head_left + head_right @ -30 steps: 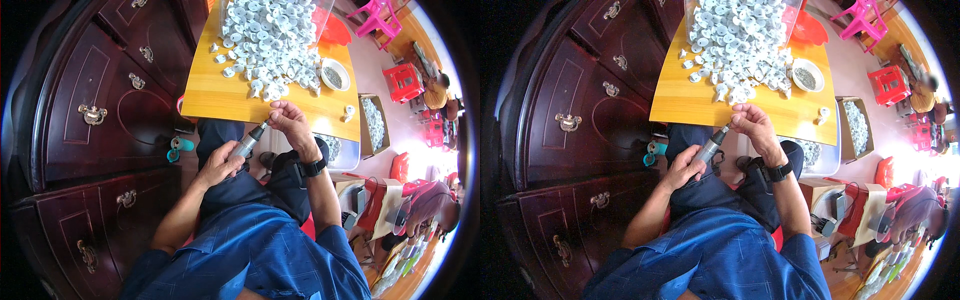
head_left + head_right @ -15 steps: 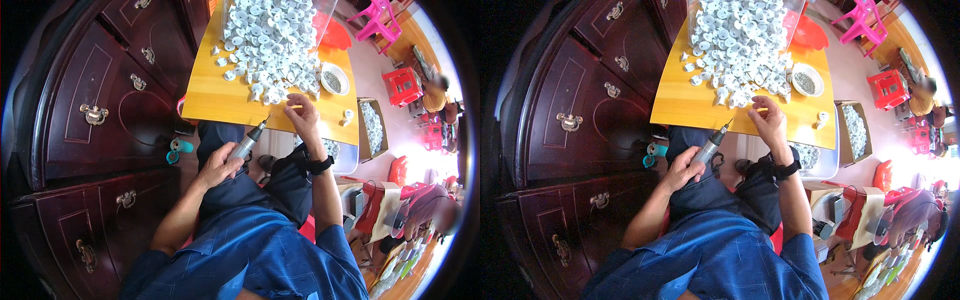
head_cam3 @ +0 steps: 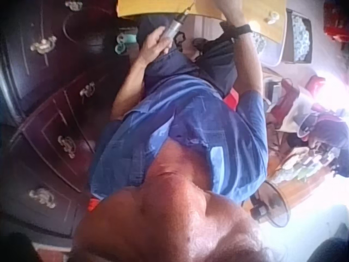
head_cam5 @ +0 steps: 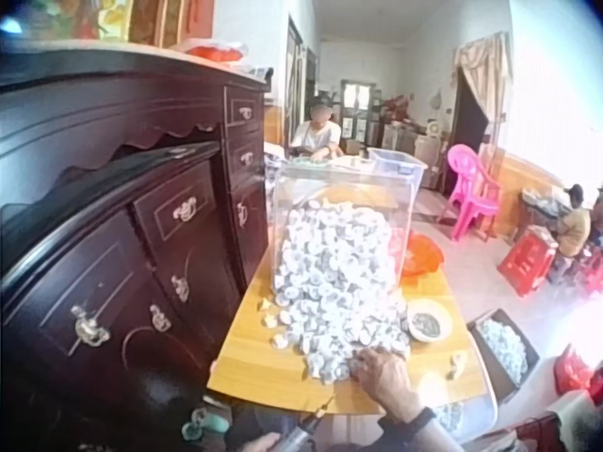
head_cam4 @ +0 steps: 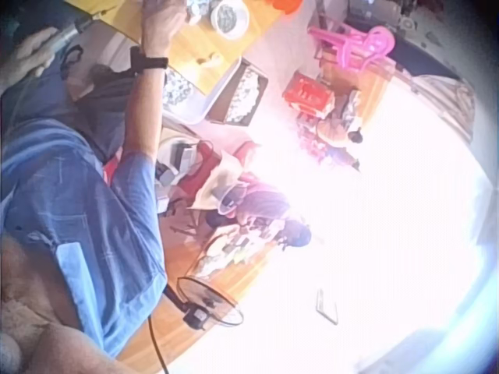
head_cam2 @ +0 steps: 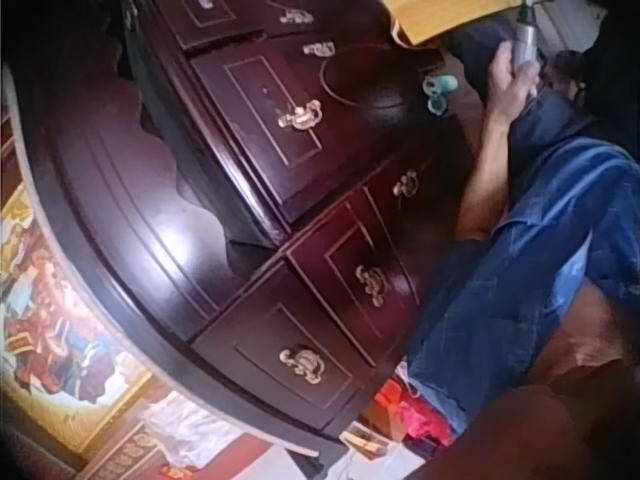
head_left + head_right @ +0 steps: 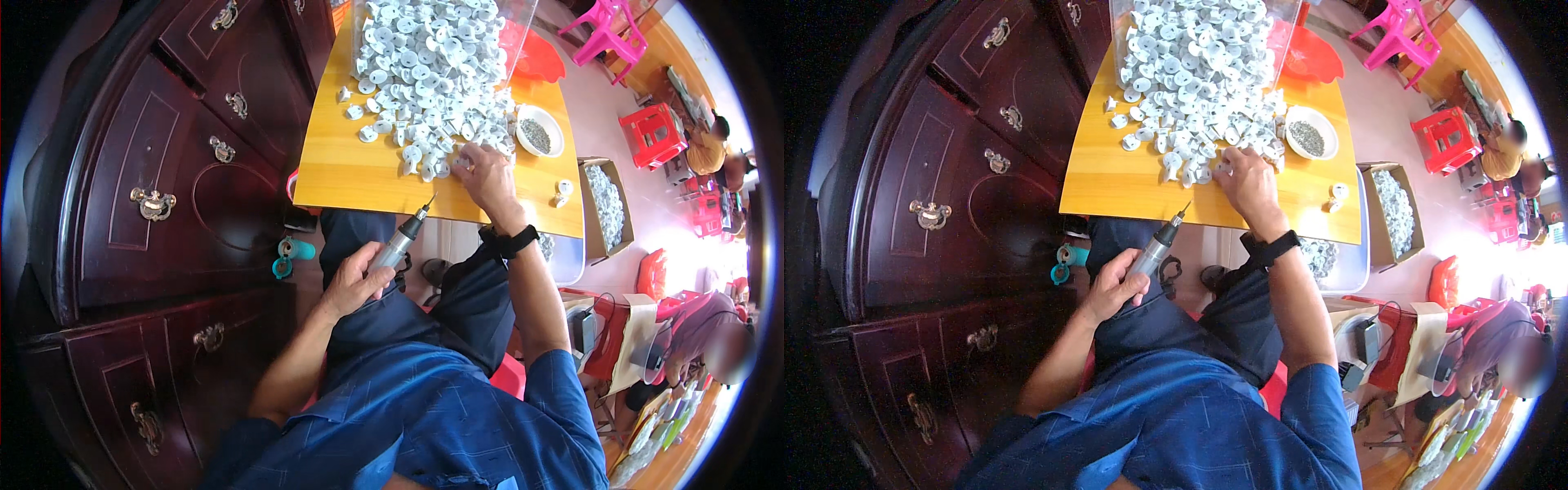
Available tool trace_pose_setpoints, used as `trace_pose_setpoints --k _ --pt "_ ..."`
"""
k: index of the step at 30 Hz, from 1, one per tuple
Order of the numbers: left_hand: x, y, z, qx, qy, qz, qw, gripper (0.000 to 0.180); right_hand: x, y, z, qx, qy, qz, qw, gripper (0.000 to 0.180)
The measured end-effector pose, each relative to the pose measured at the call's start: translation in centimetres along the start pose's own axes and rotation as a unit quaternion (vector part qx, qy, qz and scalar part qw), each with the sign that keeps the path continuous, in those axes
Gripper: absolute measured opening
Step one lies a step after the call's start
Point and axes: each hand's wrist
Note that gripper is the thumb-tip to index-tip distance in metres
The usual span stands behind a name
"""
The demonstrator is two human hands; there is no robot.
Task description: Assembling small plastic components using a handheld tool.
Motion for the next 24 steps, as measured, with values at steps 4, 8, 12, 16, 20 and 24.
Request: trace_pose_setpoints --k 4,8,12,16,20,24 --pt "0.0 0.2 -0.2 0.013 -0.008 -0.002 1.0 0.041 -1.2 1.0 0.6 0.129 -0.054 -0.028 0.99 0.028" --pt "0.1 0.0 0.1 0.016 -0.005 -0.004 1.0 0.041 -3.4 0.9 1.9 0.587 -0.143 -0.079 0.793 0.035" --pt "0.0 0.0 -0.1 0.008 -0.003 -0.001 1.0 0.04 -5.2 0.6 1.1 0.849 -0.145 -0.08 0.501 0.04" --pt "0.0 0.2 -0.1 0.031 0.009 -0.024 0.999 0.046 -5.5 0.2 0.7 0.858 -0.156 -0.077 0.484 0.034" --pt "0.0 0.0 -0.4 0.019 -0.006 -0.001 1.0 0.04 -5.4 -0.9 0.6 0.74 -0.186 -0.06 0.643 0.025" --pt "0.0 -0.2 -0.2 0.008 -0.006 0.001 1.0 0.039 -5.6 -1.9 0.3 0.68 -0.174 -0.041 0.711 0.022"
Point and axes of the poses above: each hand's wrist, its own x-axis towards the middle knuckle, its own y-axis out of the back of the hand, z = x × y, and after that the axes turned 2 degrees about -z, right-handed
